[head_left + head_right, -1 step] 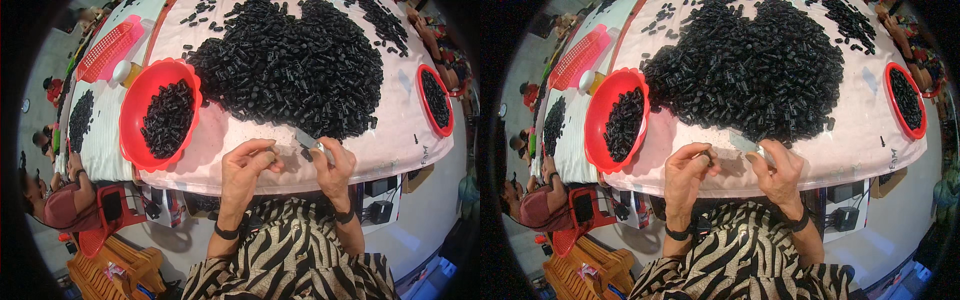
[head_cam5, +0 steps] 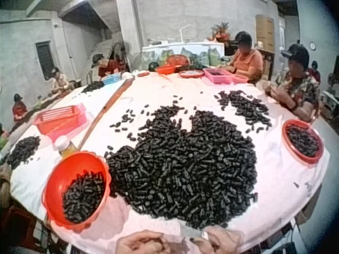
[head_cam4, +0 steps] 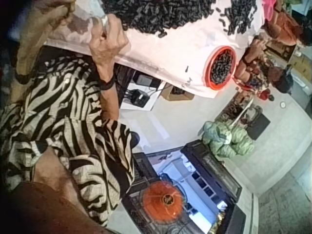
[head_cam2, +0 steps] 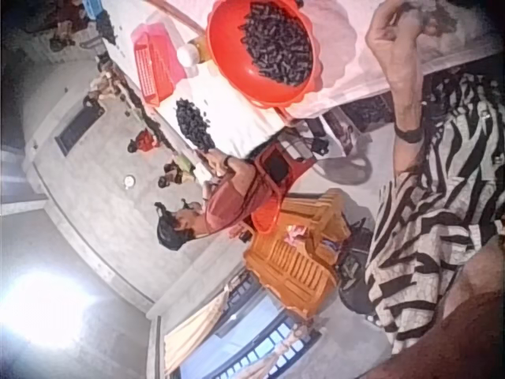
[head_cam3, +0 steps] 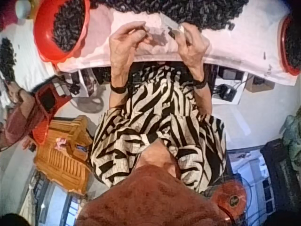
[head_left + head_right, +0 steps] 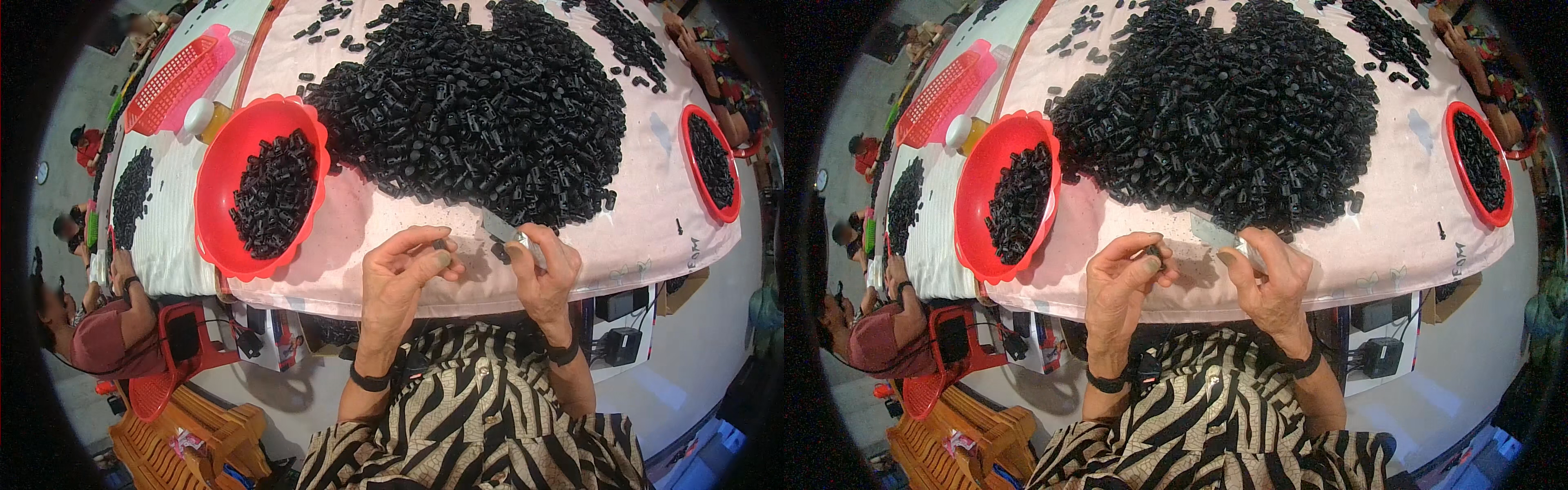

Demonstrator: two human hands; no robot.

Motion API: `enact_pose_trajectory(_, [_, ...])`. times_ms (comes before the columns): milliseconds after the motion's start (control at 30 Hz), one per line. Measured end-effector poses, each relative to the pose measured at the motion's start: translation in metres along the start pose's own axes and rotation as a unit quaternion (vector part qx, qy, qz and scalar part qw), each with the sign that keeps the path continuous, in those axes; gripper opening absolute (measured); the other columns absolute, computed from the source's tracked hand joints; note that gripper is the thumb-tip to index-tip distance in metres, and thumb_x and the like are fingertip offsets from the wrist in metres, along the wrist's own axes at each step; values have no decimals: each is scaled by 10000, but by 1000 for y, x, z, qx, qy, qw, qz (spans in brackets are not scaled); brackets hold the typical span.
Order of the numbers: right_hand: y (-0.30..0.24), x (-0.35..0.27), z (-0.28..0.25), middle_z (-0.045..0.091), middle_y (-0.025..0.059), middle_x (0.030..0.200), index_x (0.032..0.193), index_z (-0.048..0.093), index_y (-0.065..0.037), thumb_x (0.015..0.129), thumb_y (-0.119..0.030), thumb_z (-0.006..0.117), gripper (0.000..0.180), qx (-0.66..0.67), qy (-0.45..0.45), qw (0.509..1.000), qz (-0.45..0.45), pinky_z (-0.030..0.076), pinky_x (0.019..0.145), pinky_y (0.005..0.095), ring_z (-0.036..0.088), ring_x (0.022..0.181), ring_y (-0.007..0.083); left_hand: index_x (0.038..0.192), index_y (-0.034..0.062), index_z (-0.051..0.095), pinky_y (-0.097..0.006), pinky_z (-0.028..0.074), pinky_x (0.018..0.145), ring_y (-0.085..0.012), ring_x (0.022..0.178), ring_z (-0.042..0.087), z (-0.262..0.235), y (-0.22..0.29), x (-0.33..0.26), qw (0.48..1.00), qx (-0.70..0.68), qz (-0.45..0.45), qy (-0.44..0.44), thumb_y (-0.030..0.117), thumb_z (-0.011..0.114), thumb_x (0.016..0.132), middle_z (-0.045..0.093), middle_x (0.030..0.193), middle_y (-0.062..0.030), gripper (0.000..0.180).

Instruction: Trimming excess material from small black shoe components using a blade.

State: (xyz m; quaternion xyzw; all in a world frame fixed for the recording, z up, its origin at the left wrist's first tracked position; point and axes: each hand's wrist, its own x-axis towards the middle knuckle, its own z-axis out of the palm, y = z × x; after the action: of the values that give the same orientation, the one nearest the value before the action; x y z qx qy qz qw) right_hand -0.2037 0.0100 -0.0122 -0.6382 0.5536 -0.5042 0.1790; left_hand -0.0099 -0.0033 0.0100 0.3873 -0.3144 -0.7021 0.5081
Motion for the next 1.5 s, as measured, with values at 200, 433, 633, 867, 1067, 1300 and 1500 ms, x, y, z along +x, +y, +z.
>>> enact_pose_trajectory(200, [0, -1, -1, 631, 143, 752, 896, 606, 31, 800, -155, 714, 236, -4, 3, 1000, -8, 464, 489, 309, 620, 583, 238, 1124, -45, 595, -291, 517, 722, -234, 833, 636, -1, -3, -1, 999, -14, 19, -47, -37, 630, 796, 624, 995, -166, 329])
enact_pose_trajectory(433, [1, 0, 0, 628, 135, 734, 889, 605, 30, 799, -156, 716, 234, -11, 0, 1000, -9, 456, 475, 309, 618, 569, 231, 1142, -40, 592, -282, 508, 713, -225, 821, 634, 1, -1, 0, 999, -32, -2, -37, 3, 620, 829, 624, 989, -160, 318])
enact_pose_trajectory(633, [-4, 2, -1, 595, 95, 673, 889, 603, 28, 830, -126, 666, 176, -10, -3, 1000, -15, 417, 481, 277, 567, 532, 170, 1140, -46, 595, -256, 499, 665, -170, 739, 618, -5, -3, 1, 999, -21, 3, -33, 57, 570, 895, 637, 908, -129, 266])
enact_pose_trajectory(867, [-7, 4, 2, 583, 89, 623, 869, 603, -6, 778, -174, 724, 226, 10, -51, 994, -96, 428, 421, 306, 577, 480, 190, 1131, -44, 597, -228, 477, 694, -115, 767, 591, 3, 3, 0, 997, -64, -43, -30, 71, 530, 928, 635, 910, -89, 243])
enact_pose_trajectory(1067, [-11, 3, 9, 606, 106, 640, 863, 610, 1, 770, -180, 727, 234, 17, -87, 990, -113, 442, 423, 299, 585, 482, 201, 1173, -42, 546, -219, 472, 711, -96, 756, 572, -3, 0, 4, 996, -64, -46, -31, 71, 543, 909, 638, 973, -90, 286])
enact_pose_trajectory(1300, [-10, 5, 10, 613, 111, 650, 857, 612, 1, 768, -180, 733, 235, 11, -90, 990, -110, 448, 424, 295, 587, 484, 199, 1139, -43, 553, -225, 472, 707, -96, 745, 569, 0, 0, 6, 996, -70, -48, -32, 55, 540, 898, 638, 959, -85, 261])
enact_pose_trajectory(1500, [-11, 5, 11, 611, 107, 646, 859, 612, 3, 766, -176, 736, 237, 1, -90, 990, -109, 442, 417, 295, 586, 485, 198, 1107, -43, 560, -242, 474, 706, -107, 732, 561, -2, -3, 6, 995, -76, -45, -38, 34, 537, 898, 640, 920, -94, 224])
